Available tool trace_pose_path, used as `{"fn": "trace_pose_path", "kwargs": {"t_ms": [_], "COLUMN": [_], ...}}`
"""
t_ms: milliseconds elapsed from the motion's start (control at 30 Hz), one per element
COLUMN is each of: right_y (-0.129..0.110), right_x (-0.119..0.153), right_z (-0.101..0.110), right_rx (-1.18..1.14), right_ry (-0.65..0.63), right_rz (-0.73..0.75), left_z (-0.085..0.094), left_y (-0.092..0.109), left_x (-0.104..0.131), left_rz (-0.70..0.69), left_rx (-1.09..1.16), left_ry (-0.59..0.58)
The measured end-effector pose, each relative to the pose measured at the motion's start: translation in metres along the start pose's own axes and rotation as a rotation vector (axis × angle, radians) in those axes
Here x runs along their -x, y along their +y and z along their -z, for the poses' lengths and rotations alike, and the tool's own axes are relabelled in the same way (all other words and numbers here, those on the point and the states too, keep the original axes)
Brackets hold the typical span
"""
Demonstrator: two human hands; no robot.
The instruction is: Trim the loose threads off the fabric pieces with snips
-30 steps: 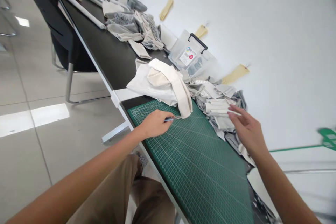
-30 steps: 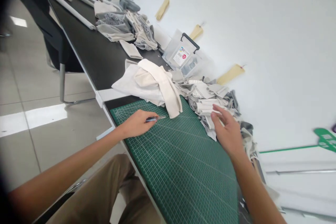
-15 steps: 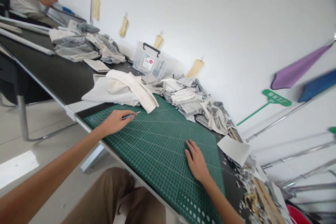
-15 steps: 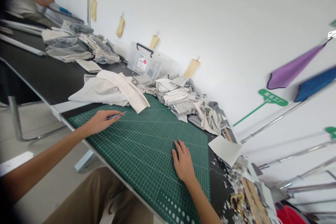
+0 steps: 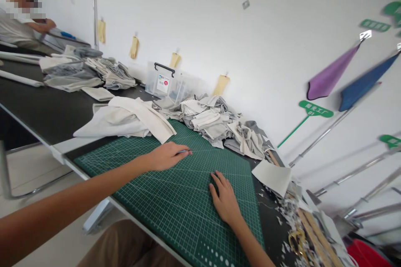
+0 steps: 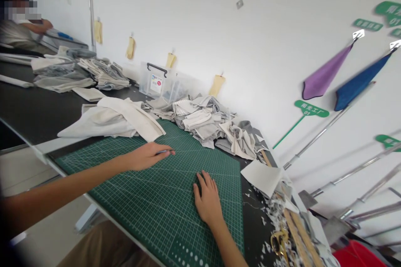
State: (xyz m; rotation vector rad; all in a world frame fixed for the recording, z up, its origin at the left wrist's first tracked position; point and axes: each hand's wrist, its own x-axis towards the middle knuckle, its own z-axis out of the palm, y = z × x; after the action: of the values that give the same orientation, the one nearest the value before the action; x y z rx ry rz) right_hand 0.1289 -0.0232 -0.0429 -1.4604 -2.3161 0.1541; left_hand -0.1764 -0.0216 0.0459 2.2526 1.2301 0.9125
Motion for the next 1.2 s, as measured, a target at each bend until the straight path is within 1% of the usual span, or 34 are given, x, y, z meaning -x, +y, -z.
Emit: {"fn": "trace_pose_path", "kwargs": {"t_ms": [67, 100, 167, 233, 300, 367, 433, 467, 500, 533, 567, 600, 633, 667, 700, 767, 833, 867, 933, 1000, 1100, 1200], "right_y": [-0.001, -0.002, -0.003, -0.003, 0.001, 0.009, 0.020, 0.024, 0.028, 0.030, 0.031, 0.032, 0.032, 0.031, 0.031, 0.031, 0.030, 0.029, 0.027, 0.026, 0.029, 0.035], "right_x": [-0.001, -0.001, -0.001, 0.001, 0.005, 0.004, -0.007, -0.020, -0.040, -0.066, -0.098, -0.136, -0.177, -0.219, -0.262, -0.340, -0.404, -0.430, -0.470, -0.496, -0.513, -0.519], "right_z": [0.002, 0.003, 0.003, 0.000, -0.004, -0.004, 0.006, 0.017, 0.031, 0.047, 0.064, 0.079, 0.092, 0.101, 0.107, 0.108, 0.098, 0.090, 0.071, 0.051, 0.027, 0.016], "right_rx": [-0.002, 0.000, 0.012, 0.033, 0.068, 0.104, 0.139, 0.157, 0.188, 0.231, 0.272, 0.303, 0.321, 0.347, 0.367, 0.403, 0.452, 0.484, 0.587, 0.687, 0.747, 0.760], "right_ry": [0.000, -0.004, -0.017, -0.029, -0.035, -0.025, 0.018, 0.048, 0.116, 0.177, 0.253, 0.347, 0.414, 0.446, 0.457, 0.421, 0.358, 0.307, 0.201, 0.101, 0.015, -0.002], "right_rz": [-0.001, -0.003, -0.012, -0.023, -0.028, -0.010, 0.050, 0.106, 0.141, 0.164, 0.188, 0.217, 0.245, 0.266, 0.300, 0.397, 0.465, 0.478, 0.472, 0.450, 0.418, 0.364], "left_z": [-0.015, -0.024, -0.043, -0.061, -0.075, -0.084, -0.089, -0.091, -0.093, -0.094, -0.095, -0.096, -0.097, -0.098, -0.099, -0.100, -0.100, -0.099, -0.096, -0.093, -0.089, -0.089], "left_y": [0.006, 0.004, -0.009, -0.028, -0.049, -0.066, -0.078, -0.081, -0.084, -0.086, -0.087, -0.088, -0.088, -0.088, -0.088, -0.089, -0.089, -0.089, -0.088, -0.088, -0.087, -0.087], "left_x": [-0.038, -0.056, -0.085, -0.105, -0.115, -0.118, -0.119, -0.119, -0.119, -0.120, -0.121, -0.121, -0.122, -0.122, -0.122, -0.121, -0.120, -0.119, -0.118, -0.118, -0.118, -0.118], "left_rz": [-0.027, -0.022, 0.002, 0.034, 0.065, 0.078, 0.072, 0.068, 0.071, 0.077, 0.083, 0.089, 0.096, 0.107, 0.119, 0.140, 0.147, 0.146, 0.147, 0.148, 0.156, 0.169], "left_rx": [0.062, 0.079, 0.117, 0.158, 0.204, 0.254, 0.304, 0.328, 0.348, 0.366, 0.381, 0.394, 0.408, 0.420, 0.431, 0.446, 0.450, 0.448, 0.444, 0.445, 0.439, 0.416], "left_ry": [0.005, 0.016, 0.039, 0.058, 0.063, 0.061, 0.061, 0.063, 0.069, 0.071, 0.073, 0.073, 0.069, 0.065, 0.058, 0.043, 0.036, 0.034, 0.030, 0.019, 0.003, -0.002]}}
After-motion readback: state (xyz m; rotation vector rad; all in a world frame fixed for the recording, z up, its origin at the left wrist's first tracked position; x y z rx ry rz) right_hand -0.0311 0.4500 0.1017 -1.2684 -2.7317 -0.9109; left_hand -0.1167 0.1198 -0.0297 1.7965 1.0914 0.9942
